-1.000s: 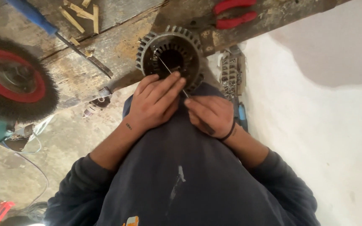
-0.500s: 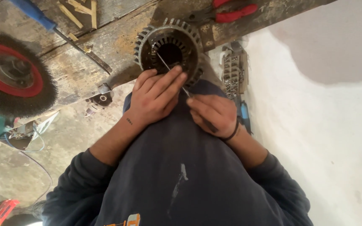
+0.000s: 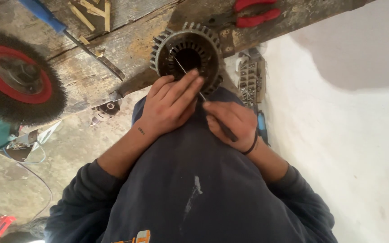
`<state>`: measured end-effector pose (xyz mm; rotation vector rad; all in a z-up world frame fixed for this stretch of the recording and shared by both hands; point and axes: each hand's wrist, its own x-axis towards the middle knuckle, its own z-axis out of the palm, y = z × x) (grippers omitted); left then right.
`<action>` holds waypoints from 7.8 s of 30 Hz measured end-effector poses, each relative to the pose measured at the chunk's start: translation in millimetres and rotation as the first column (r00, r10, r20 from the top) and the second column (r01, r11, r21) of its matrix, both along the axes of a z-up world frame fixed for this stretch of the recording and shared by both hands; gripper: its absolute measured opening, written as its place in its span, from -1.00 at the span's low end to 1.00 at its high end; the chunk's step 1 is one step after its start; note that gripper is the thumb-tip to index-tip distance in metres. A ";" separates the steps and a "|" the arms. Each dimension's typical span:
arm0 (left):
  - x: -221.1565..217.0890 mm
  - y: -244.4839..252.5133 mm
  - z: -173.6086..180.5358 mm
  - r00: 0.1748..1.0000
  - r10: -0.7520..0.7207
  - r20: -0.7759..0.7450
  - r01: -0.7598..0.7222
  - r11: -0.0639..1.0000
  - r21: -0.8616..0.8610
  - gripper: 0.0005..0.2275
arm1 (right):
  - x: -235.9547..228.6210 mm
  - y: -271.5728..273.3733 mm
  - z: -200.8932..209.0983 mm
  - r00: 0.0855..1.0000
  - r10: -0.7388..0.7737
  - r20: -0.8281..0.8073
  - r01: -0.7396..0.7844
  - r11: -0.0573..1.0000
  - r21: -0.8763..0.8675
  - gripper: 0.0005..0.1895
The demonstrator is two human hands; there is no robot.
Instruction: The person uses a flathead screwdriver to scrape and clean the interior of a cylindrical metal mechanical part, likely an alternator stator. They hold the part with one hand while using the tool to remove debris from the inner slots.
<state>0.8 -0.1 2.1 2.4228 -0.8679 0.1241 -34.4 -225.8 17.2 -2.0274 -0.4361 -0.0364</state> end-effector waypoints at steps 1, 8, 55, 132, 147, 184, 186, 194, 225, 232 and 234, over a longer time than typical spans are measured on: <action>0.7 0.4 0.5 1.000 0.002 0.001 -0.002 1.000 0.000 -0.57 | 1.2 0.5 5.2 1.000 0.002 0.001 -0.002 1.000 0.000 -0.74; 1.2 -4.6 3.1 1.000 0.025 -0.012 -0.025 0.999 0.044 -0.54 | 16.7 2.8 37.0 0.964 -0.081 -0.252 0.077 0.997 -0.026 -0.74; 2.6 3.1 -5.6 1.000 -0.016 0.019 0.016 1.000 -0.023 -0.59 | 3.3 4.7 14.8 0.992 0.059 0.111 -0.043 0.989 -0.143 -0.71; 1.3 -15.1 -7.4 0.967 0.194 0.166 -0.189 0.981 -0.044 -0.66 | 123.7 -35.2 32.7 0.871 0.484 -0.082 -0.488 0.872 -0.036 -0.75; -9.4 -23.8 -17.2 0.953 0.257 0.163 -0.251 0.966 -0.055 -0.75 | 136.1 -5.4 11.4 0.804 0.587 0.099 -0.579 0.810 -0.097 -0.79; 25.0 -23.1 32.6 0.969 0.216 -0.120 -0.232 0.963 -0.134 -0.68 | 116.8 -28.7 35.1 0.825 0.522 0.217 -0.509 0.853 -0.119 -0.79; 23.5 -21.9 28.6 0.970 0.221 -0.104 -0.235 0.959 -0.160 -0.70 | 116.4 -23.8 39.7 0.819 0.537 0.204 -0.516 0.843 -0.149 -0.80; 22.0 -13.3 13.9 0.981 0.183 -0.070 -0.194 0.952 -0.238 -0.67 | 110.6 -12.8 50.7 0.811 0.545 0.212 -0.505 0.835 -0.216 -0.78; 24.5 -6.3 1.1 0.980 0.179 -0.092 -0.200 0.897 -0.394 -0.69 | 127.7 9.5 69.4 0.722 0.658 0.214 -0.556 0.736 -0.386 -0.76; 17.9 -5.7 -7.3 0.973 0.196 -0.120 -0.230 0.844 -0.484 -0.73 | 133.9 43.2 73.9 0.613 0.659 0.436 -0.491 0.750 -0.444 -0.67; 15.0 -4.1 -8.3 0.971 0.200 -0.133 -0.240 0.836 -0.493 -0.68 | 136.8 49.5 79.4 0.610 0.679 0.409 -0.516 0.732 -0.446 -0.66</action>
